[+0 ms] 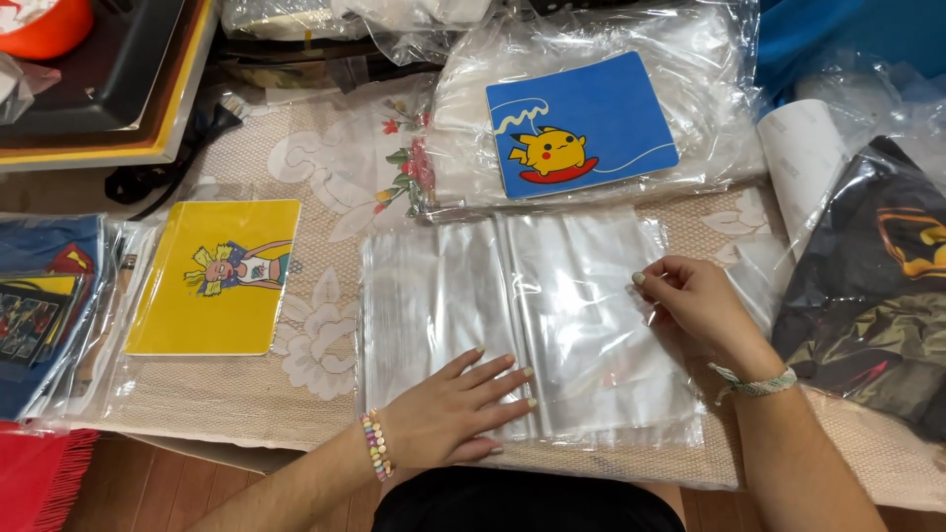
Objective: Separating plastic sleeves and preparing to package printed cards or mousepads.
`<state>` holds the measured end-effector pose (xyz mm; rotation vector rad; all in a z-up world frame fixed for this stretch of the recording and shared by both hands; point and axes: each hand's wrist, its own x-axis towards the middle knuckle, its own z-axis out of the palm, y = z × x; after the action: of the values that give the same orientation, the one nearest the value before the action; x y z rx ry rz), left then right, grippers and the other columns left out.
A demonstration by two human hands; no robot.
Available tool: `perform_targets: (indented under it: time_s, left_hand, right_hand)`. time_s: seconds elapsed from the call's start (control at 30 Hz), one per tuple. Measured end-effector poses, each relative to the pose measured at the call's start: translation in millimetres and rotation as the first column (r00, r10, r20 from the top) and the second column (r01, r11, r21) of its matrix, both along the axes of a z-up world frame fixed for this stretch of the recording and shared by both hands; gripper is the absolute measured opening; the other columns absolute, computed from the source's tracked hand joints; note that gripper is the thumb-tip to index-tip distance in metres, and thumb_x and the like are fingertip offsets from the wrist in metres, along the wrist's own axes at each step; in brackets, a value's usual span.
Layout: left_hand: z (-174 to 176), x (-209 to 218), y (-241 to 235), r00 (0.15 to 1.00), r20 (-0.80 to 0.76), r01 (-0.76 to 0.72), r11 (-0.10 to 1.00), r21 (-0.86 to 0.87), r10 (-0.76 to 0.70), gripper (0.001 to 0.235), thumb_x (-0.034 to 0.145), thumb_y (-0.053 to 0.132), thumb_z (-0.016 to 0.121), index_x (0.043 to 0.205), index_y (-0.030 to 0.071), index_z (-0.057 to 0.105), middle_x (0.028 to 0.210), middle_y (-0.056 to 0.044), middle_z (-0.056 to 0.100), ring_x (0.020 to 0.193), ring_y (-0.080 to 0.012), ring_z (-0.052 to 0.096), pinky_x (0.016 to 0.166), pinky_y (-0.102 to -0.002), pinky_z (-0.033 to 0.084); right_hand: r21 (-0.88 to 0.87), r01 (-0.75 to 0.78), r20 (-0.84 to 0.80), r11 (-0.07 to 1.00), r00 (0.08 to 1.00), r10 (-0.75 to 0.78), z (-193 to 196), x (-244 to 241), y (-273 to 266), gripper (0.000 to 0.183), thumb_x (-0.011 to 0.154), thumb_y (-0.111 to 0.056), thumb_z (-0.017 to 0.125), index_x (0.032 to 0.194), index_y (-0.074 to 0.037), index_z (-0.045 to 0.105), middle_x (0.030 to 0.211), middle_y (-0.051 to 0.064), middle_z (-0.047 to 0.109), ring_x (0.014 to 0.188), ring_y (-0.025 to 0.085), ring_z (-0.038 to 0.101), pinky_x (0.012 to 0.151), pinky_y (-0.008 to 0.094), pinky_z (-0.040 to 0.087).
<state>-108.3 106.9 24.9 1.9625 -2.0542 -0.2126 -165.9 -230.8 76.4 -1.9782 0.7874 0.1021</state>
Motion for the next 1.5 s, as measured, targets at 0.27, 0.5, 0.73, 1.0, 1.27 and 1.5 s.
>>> perform_targets:
  time_s: [0.27,0.5,0.73,1.0,1.27,1.5]
  left_hand:
    - [18,6,-11,1.0,-0.019,-0.015,1.0,0.024,0.016,0.054,0.103,0.044,0.037,0.143,0.008,0.049,0.154,-0.019,0.043,0.141,-0.038,0.039,0.114,-0.057,0.028]
    - [16,60,-111,0.979,0.143,-0.073,0.902,-0.425,0.147,0.04,0.1,0.014,0.058,0.139,0.014,0.054,0.136,-0.01,0.058,0.133,-0.0345,0.055,0.102,-0.046,0.047]
    - [-26,97,-210,0.964,0.226,-0.021,0.884,-0.468,0.142,0.021,0.091,0.038,0.069,0.105,0.022,0.065,0.1,0.005,0.066,0.133,-0.0183,0.05,0.117,-0.047,0.032]
    - [-57,115,-210,0.955,0.135,-0.125,0.774,-0.62,0.263,0.011,0.089,0.02,0.072,0.084,0.015,0.064,0.086,0.0,0.056,0.109,-0.0188,0.058,0.115,-0.052,0.034]
    - [-40,106,-202,0.925,0.201,-0.064,0.654,-0.754,0.322,0.013,0.092,0.004,0.055,0.082,0.013,0.054,0.071,-0.002,0.049,0.09,-0.02,0.061,0.112,-0.05,0.04]
    - [-40,112,-199,0.907,0.262,0.0,0.62,-0.785,0.331,0.021,0.094,0.002,0.057,0.078,0.013,0.05,0.06,-0.003,0.055,0.083,-0.0188,0.067,0.109,-0.05,0.047]
  right_hand:
    - [-0.007,-0.063,0.191,0.998,0.98,0.063,-6,-3,-4,0.012,0.095,-0.014,0.068,0.1,-0.004,0.074,0.088,0.008,0.078,0.066,0.015,0.065,0.063,0.027,0.053]
    - [-0.221,-0.277,0.409,0.935,0.844,0.347,-25,-4,4,0.018,0.088,-0.015,0.073,0.104,-0.013,0.077,0.072,0.008,0.078,0.06,0.019,0.073,0.06,0.032,0.059]
    - [-0.353,-0.318,0.298,0.88,0.854,0.427,-13,-4,0,0.013,0.09,-0.015,0.068,0.1,-0.009,0.074,0.083,0.012,0.08,0.081,0.031,0.078,0.07,0.041,0.062]
    - [0.181,0.101,0.413,0.978,0.895,-0.169,-34,33,-32,0.032,0.1,-0.023,0.065,0.118,0.003,0.067,0.099,0.022,0.071,0.079,0.026,0.071,0.064,0.036,0.06]
    - [0.289,0.108,0.202,0.951,0.964,-0.171,-47,125,-78,0.05,0.095,-0.044,0.072,0.111,0.003,0.066,0.088,0.013,0.071,0.068,0.017,0.071,0.06,0.028,0.06]
    - [-0.36,0.252,0.307,0.898,0.941,-0.141,-54,146,-86,0.022,0.084,-0.037,0.071,0.07,-0.02,0.072,0.052,-0.003,0.064,0.046,0.011,0.065,0.044,0.025,0.052]
